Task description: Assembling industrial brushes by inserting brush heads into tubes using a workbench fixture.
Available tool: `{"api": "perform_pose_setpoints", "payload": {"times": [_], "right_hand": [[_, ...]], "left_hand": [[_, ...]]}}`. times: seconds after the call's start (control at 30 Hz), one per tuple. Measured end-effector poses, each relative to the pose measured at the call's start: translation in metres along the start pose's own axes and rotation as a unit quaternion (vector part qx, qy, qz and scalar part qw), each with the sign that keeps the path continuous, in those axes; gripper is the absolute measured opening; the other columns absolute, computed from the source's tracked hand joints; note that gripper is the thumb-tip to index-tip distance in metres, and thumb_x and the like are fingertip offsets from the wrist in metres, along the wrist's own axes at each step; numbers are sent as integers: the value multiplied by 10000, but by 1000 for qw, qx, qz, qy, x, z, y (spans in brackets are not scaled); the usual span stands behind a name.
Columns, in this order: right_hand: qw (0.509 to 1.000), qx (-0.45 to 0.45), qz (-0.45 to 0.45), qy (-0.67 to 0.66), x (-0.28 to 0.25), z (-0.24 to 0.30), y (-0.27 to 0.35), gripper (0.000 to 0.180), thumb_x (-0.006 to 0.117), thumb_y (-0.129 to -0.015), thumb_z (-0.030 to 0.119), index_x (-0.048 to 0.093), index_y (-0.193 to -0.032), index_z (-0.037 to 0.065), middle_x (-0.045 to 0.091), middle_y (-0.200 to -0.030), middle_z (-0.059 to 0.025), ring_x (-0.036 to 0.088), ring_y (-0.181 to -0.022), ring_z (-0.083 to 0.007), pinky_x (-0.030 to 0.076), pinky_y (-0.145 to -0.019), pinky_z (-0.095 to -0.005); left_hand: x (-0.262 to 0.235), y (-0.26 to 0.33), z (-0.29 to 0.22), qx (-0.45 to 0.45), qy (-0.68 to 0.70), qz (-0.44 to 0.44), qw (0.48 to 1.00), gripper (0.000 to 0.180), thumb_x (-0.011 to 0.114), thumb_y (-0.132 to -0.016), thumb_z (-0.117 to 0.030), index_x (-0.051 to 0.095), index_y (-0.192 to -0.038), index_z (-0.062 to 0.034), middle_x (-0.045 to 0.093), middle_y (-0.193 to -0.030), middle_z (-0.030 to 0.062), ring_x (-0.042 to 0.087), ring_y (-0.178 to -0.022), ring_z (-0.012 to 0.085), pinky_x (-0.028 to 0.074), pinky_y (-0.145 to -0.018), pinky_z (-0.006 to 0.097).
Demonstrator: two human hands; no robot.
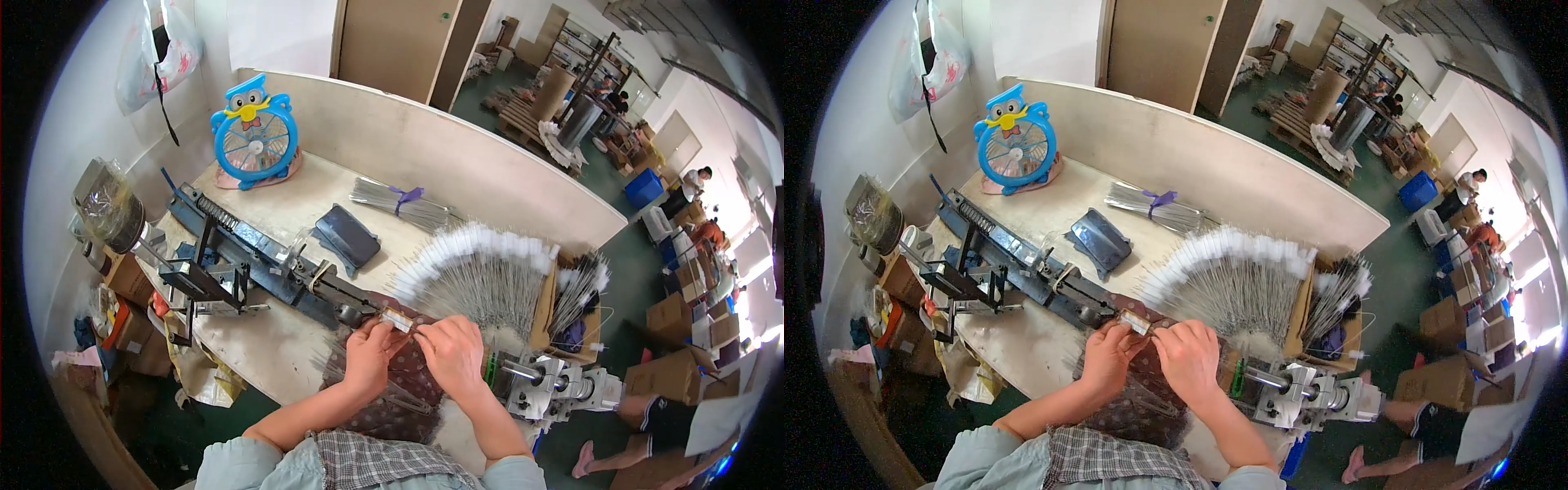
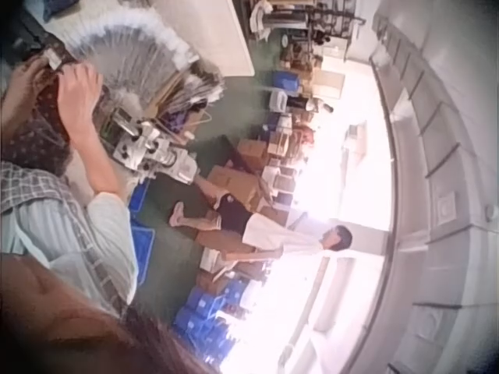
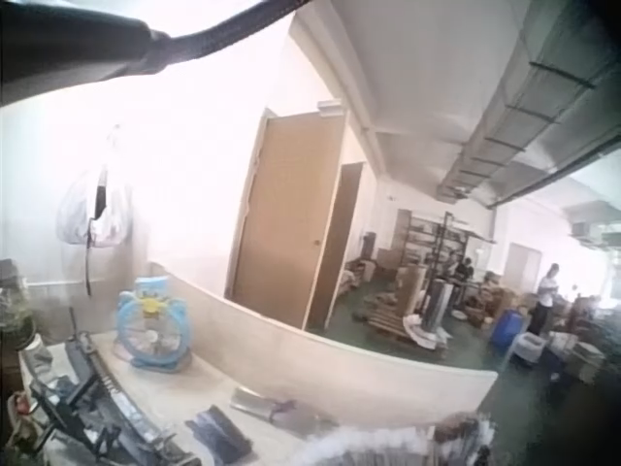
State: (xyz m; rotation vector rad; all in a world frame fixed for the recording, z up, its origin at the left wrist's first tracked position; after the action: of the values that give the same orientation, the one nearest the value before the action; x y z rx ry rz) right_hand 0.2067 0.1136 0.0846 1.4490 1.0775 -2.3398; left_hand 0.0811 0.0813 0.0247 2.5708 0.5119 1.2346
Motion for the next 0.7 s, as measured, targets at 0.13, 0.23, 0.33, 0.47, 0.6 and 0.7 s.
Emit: {"api": "perform_pose_setpoints", "payload": {"times": [0.13,0.23,0.33,0.47,0.6,0.7], "right_hand": [[1000,2,-11,-21,-7,1,0,127,705,-685,120,658,-799,87,597,-755,-15,554,-795,-217,420,-726,-343],[1000,19,-16,-7,-10,-9,7,134,701,-692,125,662,-815,90,611,-782,-8,558,-821,-218,421,-738,-341],[998,0,-32,-58,-23,-3,10,138,702,-718,150,668,-843,102,638,-844,-11,582,-806,-222,447,-707,-351],[988,117,88,-56,-21,-8,68,150,661,-775,194,664,-896,106,633,-839,-38,611,-724,-242,486,-604,-364],[945,169,272,-71,43,-24,133,111,583,-824,174,610,-862,74,586,-780,-83,626,-788,-270,498,-604,-396],[953,149,253,-81,32,-26,120,110,576,-830,169,602,-842,63,576,-797,-99,628,-785,-283,503,-612,-408]], "left_hand": [[-7,-2,5,-40,39,10,998,393,456,-927,-396,494,-1058,-27,554,-1008,85,565,-951,225,442,-895,395],[-1,3,3,-48,12,22,999,491,431,-913,-504,470,-1092,-47,523,-1050,102,538,-1005,242,421,-917,409],[-19,3,1,-37,-26,28,999,502,420,-931,-463,420,-1184,-30,509,-1130,127,535,-1048,255,429,-910,394],[-15,17,9,-60,-149,9,987,452,517,-925,-261,396,-1265,12,495,-1211,140,515,-1127,279,448,-899,382],[-42,25,-12,-65,-207,65,974,459,567,-878,-145,413,-1290,-12,529,-1187,127,518,-1127,271,452,-890,377],[-108,19,-45,55,-205,-51,976,388,592,-860,-160,498,-1216,-36,587,-1088,97,580,-981,205,485,-799,325]]}}
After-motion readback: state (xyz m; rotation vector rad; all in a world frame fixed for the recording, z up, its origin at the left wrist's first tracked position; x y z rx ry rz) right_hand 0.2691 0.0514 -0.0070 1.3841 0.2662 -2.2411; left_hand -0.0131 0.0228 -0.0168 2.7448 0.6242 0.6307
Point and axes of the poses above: each hand's wrist, its own y-axis away from the middle knuckle, its own x-axis out of the palm, z = x × y, the point moved 3 cm from there along -y, towards the middle knuckle
